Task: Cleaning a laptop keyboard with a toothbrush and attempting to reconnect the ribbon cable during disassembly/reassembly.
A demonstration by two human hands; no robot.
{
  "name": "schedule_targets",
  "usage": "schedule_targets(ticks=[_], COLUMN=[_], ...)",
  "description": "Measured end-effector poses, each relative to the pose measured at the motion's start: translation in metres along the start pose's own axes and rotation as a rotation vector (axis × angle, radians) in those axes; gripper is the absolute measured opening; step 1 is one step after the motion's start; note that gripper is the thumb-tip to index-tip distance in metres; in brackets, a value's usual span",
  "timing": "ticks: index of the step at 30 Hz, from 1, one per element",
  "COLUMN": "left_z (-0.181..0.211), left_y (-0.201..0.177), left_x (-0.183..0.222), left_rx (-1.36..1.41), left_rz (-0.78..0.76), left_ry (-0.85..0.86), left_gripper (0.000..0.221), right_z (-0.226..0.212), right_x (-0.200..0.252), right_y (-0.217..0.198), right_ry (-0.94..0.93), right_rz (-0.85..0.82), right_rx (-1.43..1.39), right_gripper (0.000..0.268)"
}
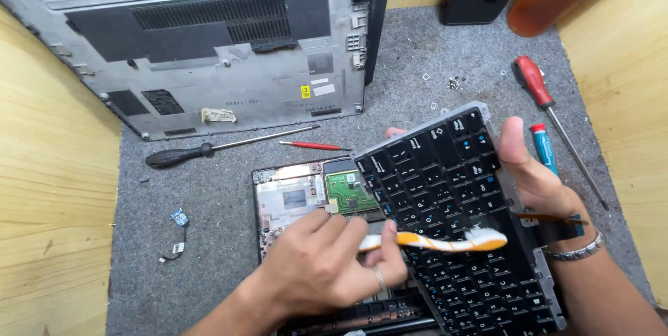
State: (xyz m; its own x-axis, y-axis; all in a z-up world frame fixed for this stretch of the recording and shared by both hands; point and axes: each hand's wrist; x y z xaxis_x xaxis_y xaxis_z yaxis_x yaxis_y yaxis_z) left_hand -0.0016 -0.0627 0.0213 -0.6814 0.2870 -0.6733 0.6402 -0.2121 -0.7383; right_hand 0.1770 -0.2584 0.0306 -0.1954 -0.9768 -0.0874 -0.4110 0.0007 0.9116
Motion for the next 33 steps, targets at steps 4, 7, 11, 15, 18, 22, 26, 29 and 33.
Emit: schedule_targets(ticks=[4,7,11,15,18,22,26,29,33], left_z=[-0.03,-0.035,-0.015,-0.028,-0.041,-0.03,-0.022,-0.037,-0.038], left_y=[-0.02,-0.026,-0.015,-0.02,-0.028,-0.018,-0.007,-0.016,-0.02], left_x=[0.006,0.004,-0.003,0.003,0.008,0.005,0.005,0.011,0.009], left_rx=[-0.218,-0.319,-0.038,-0.067,-0.2,0.052,0.146,0.011,0.001], left_rz=[0.028,0.05,0.011,-0.01,0.059,0.065,-0.078,-0.051,0.044], left_ry=[-0.199,-0.308,-0.033,-0.149,-0.257,-0.123,-0.041,-0.175,-0.189], left_gripper=[0.013,0.005,0.012,0.012,0.014,0.023,0.006,0.013,0.008], right_z=[0.001,0.001,0.002,0.003,0.001,-0.003,-0.004,-0.005,-0.007], right_x=[0.0,0.003,-0.004,-0.006,0.011,-0.001,0.0,-0.003,-0.004], right_y=[0.001,-0.004,0.008,0.018,-0.01,0.009,0.006,0.01,0.01], right_ry=[0.116,0.099,0.095,0.135,0.058,0.167,0.048,0.091,0.075], right_rz=[-0.012,0.074,-0.004,-0.014,0.087,0.023,-0.022,0.008,0.003], right_rx=[-0.009,0.093,0.014,-0.015,-0.01,0.064,-0.024,0.042,0.068], right_gripper=[0.089,0.081,0.092,0.096,0.083,0.095,0.092,0.094,0.095])
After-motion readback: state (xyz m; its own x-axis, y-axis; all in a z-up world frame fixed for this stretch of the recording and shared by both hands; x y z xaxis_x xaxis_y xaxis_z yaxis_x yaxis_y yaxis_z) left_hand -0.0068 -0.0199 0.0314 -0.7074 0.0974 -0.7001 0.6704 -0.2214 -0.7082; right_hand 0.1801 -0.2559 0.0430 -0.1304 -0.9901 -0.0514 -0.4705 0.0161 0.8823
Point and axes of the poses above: each hand's wrist, its own x-axis away from the middle knuckle, its own y-axis out of the palm, z = x × y, and after that the axes turned 7 degrees about -y, right-handed
